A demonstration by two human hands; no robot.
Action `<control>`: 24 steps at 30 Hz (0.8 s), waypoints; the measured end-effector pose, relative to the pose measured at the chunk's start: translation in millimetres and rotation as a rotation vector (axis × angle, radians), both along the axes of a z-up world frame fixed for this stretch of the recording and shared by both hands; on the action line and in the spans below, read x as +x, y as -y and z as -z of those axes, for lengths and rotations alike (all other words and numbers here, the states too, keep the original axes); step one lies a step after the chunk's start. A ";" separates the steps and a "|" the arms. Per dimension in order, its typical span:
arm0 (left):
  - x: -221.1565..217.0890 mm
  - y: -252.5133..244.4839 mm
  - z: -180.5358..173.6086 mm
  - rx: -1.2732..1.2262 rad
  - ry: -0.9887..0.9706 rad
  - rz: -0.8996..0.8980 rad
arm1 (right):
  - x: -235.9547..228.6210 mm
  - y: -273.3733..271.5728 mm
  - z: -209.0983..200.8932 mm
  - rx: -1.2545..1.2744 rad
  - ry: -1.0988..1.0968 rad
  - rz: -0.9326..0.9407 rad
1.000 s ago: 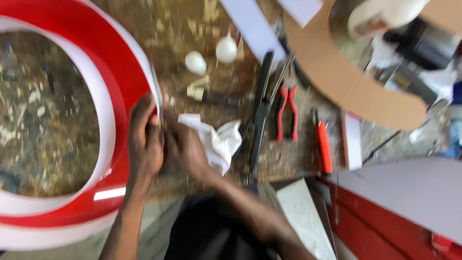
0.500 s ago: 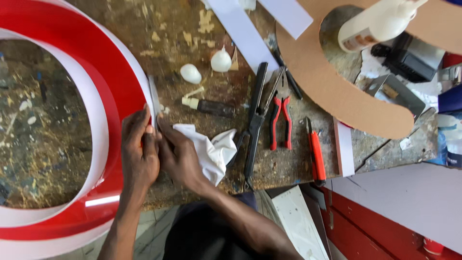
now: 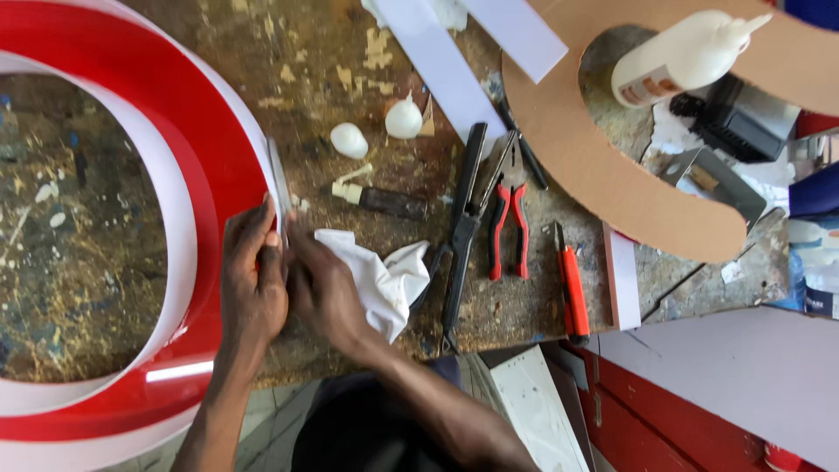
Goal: The person smooths a white vinyl strip onto a red circular sign using a small tool, then uses a heat gun to apply heat along the edge of the strip to secure it.
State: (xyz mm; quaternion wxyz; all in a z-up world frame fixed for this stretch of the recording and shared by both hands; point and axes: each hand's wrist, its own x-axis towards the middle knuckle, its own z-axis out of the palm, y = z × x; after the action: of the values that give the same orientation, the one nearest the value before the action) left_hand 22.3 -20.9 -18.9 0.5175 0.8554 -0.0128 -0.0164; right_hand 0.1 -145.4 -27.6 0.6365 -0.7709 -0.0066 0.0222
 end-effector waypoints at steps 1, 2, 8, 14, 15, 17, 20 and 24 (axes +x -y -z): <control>4.7 1.4 -1.5 -0.005 0.014 0.000 | 5.9 1.6 -0.7 -0.005 0.014 0.000; 8.9 2.4 -1.9 -0.009 0.016 0.000 | 11.3 2.9 -0.4 -0.037 0.031 -0.004; 3.4 -1.6 2.8 -0.018 0.067 0.012 | 1.1 -1.8 2.8 -0.092 0.082 0.015; -9.4 -6.3 12.5 -0.052 0.089 0.031 | -4.5 -4.0 6.8 -0.094 0.073 0.019; -4.4 -6.0 17.5 -0.057 0.094 0.026 | -6.5 -1.4 -1.5 -0.108 0.048 0.001; 5.8 -7.8 21.5 -0.044 0.114 0.027 | 9.7 -3.9 25.3 -0.114 0.091 -0.018; -13.6 -8.0 14.7 -0.023 0.088 0.028 | -1.6 -6.6 28.0 -0.101 0.072 -0.019; -0.9 -1.6 7.5 -0.050 0.061 0.003 | -4.5 -2.4 26.6 -0.144 0.122 0.010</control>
State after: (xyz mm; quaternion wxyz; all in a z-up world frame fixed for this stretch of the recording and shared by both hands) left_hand 21.3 -19.3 -26.4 0.5381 0.8423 -0.0303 0.0092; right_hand -4.4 -143.0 -54.2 0.5779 -0.8147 -0.0401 -0.0275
